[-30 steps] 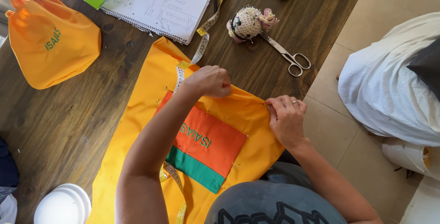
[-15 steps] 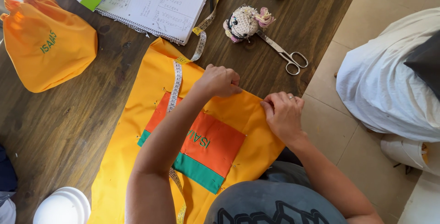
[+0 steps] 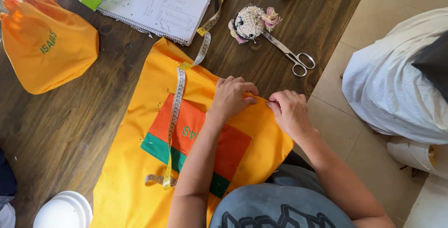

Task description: Measuring and pinning a pocket onto a garment to prepare it for sewing.

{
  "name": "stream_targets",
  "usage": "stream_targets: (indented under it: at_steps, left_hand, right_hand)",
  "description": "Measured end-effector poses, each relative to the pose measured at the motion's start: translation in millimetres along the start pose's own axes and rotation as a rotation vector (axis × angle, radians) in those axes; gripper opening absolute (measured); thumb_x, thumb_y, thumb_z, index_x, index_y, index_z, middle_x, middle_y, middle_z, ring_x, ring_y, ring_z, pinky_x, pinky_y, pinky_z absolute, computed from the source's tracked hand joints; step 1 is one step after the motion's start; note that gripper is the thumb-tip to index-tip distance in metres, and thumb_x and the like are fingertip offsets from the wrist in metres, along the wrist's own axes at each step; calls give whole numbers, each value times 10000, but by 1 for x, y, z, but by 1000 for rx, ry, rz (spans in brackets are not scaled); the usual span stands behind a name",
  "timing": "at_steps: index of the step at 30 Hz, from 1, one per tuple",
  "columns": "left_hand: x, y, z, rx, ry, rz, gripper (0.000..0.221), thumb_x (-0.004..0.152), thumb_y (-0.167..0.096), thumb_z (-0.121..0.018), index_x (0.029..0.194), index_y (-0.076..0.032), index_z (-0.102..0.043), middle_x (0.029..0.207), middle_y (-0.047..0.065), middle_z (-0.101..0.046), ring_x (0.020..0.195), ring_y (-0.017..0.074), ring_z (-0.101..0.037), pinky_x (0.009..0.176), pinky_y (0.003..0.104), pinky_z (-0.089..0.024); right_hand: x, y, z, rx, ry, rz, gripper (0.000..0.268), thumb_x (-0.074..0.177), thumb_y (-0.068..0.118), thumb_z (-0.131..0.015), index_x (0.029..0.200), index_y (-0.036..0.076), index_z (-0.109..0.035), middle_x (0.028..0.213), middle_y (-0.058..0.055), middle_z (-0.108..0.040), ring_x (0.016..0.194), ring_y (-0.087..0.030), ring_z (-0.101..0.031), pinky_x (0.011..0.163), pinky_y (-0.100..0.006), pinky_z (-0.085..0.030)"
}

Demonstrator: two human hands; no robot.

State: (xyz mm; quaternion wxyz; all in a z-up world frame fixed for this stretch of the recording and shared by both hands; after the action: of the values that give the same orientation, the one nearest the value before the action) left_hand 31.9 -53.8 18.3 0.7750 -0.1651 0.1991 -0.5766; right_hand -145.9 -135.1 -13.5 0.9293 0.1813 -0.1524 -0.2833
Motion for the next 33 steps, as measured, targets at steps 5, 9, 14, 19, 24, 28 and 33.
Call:
stream_targets:
  at_steps: [5,9,14,19,24,28,33]
  left_hand:
    - [6,-9,-5,6,-22,-44,159,770,-455,-820,858,-332,-771,964,-18,-682,997,225,-627,895,394,-448]
    - [12,-3,-24,-67,-70,-82,99,783,-404,-816,803,-317,-774,916,-20,-678,953,219,-643,834,370,-486]
    - [10,-2,-31,3,-128,-60,185,756,-469,-801,771,-311,-707,851,-44,-641,933,195,-628,862,371,-466]
    - [10,1,-33,6,-146,-102,236,776,-494,-788,748,-288,-675,815,-59,-640,957,191,-625,895,402,-442]
    - [8,0,-35,-1,-170,-187,269,791,-483,-750,730,-253,-626,787,-33,-639,980,205,-628,890,395,-431]
    - [9,2,-45,60,-231,-215,284,827,-521,-683,766,-253,-610,792,-30,-632,977,198,-621,894,395,-422]
    - [8,-2,-39,35,-222,-146,254,773,-448,-764,854,-239,-646,789,-17,-648,997,217,-609,929,435,-394]
  right_hand:
    - [-5,5,1,-5,-85,16,173,864,256,-783,1006,255,-685,865,34,-619,875,-229,-661,828,-405,-487]
    - [-8,7,3,-2,-116,41,159,873,226,-774,1005,269,-698,885,42,-623,885,-216,-659,836,-391,-484]
    - [-10,8,6,60,-129,14,184,847,229,-802,1002,269,-710,909,61,-629,902,-201,-659,853,-386,-481]
    - [-11,16,13,100,-166,40,154,845,162,-787,952,249,-717,884,52,-626,902,-202,-656,861,-377,-455]
    - [-11,6,7,142,-184,30,215,787,197,-838,958,261,-724,833,69,-640,870,-201,-664,845,-387,-469]
    - [-8,10,9,132,-168,13,215,803,197,-834,979,248,-722,831,69,-640,871,-200,-668,846,-384,-471]
    - [-2,13,11,84,-95,-64,168,806,275,-828,933,265,-719,779,51,-617,836,-218,-657,829,-397,-477]
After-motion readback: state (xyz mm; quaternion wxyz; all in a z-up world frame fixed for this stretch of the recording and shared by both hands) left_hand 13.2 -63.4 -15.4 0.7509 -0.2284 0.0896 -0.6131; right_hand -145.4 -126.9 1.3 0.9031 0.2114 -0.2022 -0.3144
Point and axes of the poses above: each hand's wrist, its own x-axis towards the middle knuckle, its own z-axis out of the back of the hand, y = z × x, the point moved 6 cm from there along x, towards the middle knuckle
